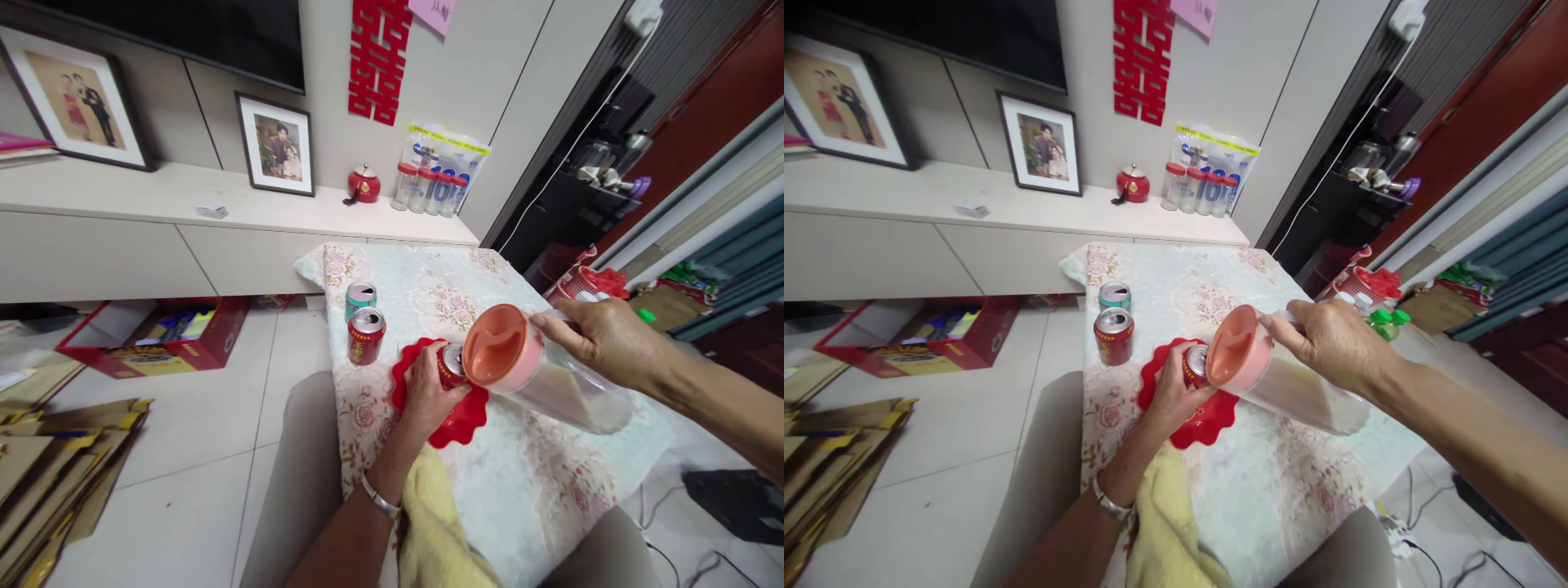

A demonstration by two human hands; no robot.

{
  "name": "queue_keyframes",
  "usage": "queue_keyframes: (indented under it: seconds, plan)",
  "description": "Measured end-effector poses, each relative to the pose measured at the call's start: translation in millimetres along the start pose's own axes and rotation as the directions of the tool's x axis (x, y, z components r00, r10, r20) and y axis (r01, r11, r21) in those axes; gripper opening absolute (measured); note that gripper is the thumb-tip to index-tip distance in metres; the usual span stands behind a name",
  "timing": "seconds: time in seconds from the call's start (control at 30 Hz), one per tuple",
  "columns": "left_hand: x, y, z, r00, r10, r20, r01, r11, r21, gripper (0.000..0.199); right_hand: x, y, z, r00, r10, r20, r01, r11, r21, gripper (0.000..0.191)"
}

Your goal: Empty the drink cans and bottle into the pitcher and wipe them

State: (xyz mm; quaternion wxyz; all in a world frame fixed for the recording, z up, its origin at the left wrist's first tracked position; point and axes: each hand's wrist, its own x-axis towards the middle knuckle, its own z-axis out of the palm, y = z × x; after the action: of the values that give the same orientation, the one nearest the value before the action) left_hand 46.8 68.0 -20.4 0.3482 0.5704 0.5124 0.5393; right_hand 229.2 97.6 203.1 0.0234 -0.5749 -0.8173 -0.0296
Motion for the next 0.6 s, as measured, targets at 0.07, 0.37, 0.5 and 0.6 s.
queue_keyframes:
  seconds: [0.07,0.37,0.5,0.6]
  plan:
    - [0.0,0.4,-0.3,1.0,-0.005,0.018,0.005,1.0,0.011,0.071,-0.1,-0.5,-0.1,1.0,0.001,-0.007,-0.001,1.0,-0.005,0.07]
    - [-0.3,0.6,-1.3,1.0,-0.011,0.02,0.011,1.0,0.014,0.072,0.0,1.0,1.0,0.999,-0.024,-0.022,0.024,1.0,0.005,0.067]
    - [-0.1,0.4,-0.9,1.0,-0.013,0.019,0.013,1.0,0.013,0.071,-1.2,1.8,0.6,1.0,-0.015,-0.014,0.015,1.0,0.011,0.067]
    - [-0.3,-0.5,-0.4,1.0,-0.007,0.015,0.007,1.0,0.008,0.071,-1.7,0.8,0.1,1.0,-0.003,-0.012,0.003,1.0,0.014,0.069]
